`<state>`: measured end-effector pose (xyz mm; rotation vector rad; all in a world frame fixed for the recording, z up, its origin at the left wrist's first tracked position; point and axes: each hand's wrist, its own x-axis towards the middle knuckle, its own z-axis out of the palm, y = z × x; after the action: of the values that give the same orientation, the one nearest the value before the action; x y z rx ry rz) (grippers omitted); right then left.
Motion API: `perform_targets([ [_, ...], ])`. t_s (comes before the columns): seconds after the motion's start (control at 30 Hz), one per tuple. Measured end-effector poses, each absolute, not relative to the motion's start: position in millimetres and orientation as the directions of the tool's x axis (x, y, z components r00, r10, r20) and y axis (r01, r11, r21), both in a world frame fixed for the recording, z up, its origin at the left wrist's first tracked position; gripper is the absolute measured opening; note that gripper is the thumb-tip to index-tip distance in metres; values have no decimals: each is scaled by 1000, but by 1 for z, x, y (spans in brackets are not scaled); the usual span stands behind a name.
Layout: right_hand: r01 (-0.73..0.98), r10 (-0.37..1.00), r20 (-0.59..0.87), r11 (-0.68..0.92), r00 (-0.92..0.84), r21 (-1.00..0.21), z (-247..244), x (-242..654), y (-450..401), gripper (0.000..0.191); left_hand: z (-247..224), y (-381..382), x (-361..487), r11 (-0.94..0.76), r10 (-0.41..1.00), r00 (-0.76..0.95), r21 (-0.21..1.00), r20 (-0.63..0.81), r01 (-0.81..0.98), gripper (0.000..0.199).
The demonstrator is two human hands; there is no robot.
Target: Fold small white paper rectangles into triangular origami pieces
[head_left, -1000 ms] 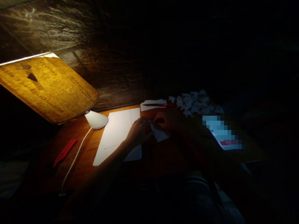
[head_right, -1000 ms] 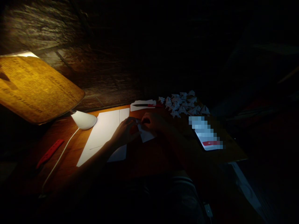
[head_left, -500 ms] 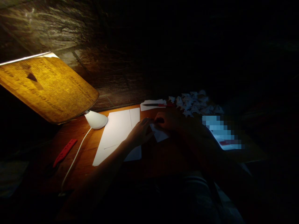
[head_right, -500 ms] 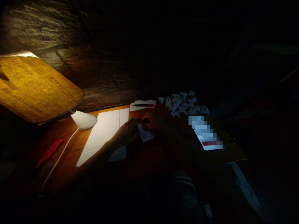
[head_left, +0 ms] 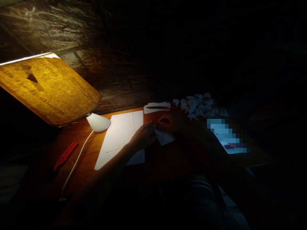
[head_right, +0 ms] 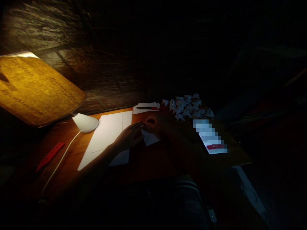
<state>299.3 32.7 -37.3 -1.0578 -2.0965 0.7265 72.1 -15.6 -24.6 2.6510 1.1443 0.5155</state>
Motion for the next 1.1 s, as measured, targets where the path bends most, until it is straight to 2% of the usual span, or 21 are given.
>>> perform_targets([
  [0.1,496,879,383,476,-284,-726,-42,300,36,15,-28,-14,71,-693,719,653,327,239,643,44],
  [0.17,515,872,414,489,-261,-704,-44,301,37,20,-29,-13,71,-699,712,659,329,244,635,46],
  [0.43,571,863,350,504,-365,-648,-43,305,36,35,-31,-12,71,-718,695,674,302,252,628,45],
  [0.67,559,839,374,543,-396,-627,-47,306,40,39,-31,-10,70,-723,691,687,228,225,653,45],
  [0.87,536,845,345,529,-410,-658,-45,310,40,44,-24,-14,72,-712,702,686,195,190,674,48],
  [1.1,503,838,284,516,-467,-694,-38,316,40,54,-23,-15,73,-705,709,683,154,175,692,42],
])
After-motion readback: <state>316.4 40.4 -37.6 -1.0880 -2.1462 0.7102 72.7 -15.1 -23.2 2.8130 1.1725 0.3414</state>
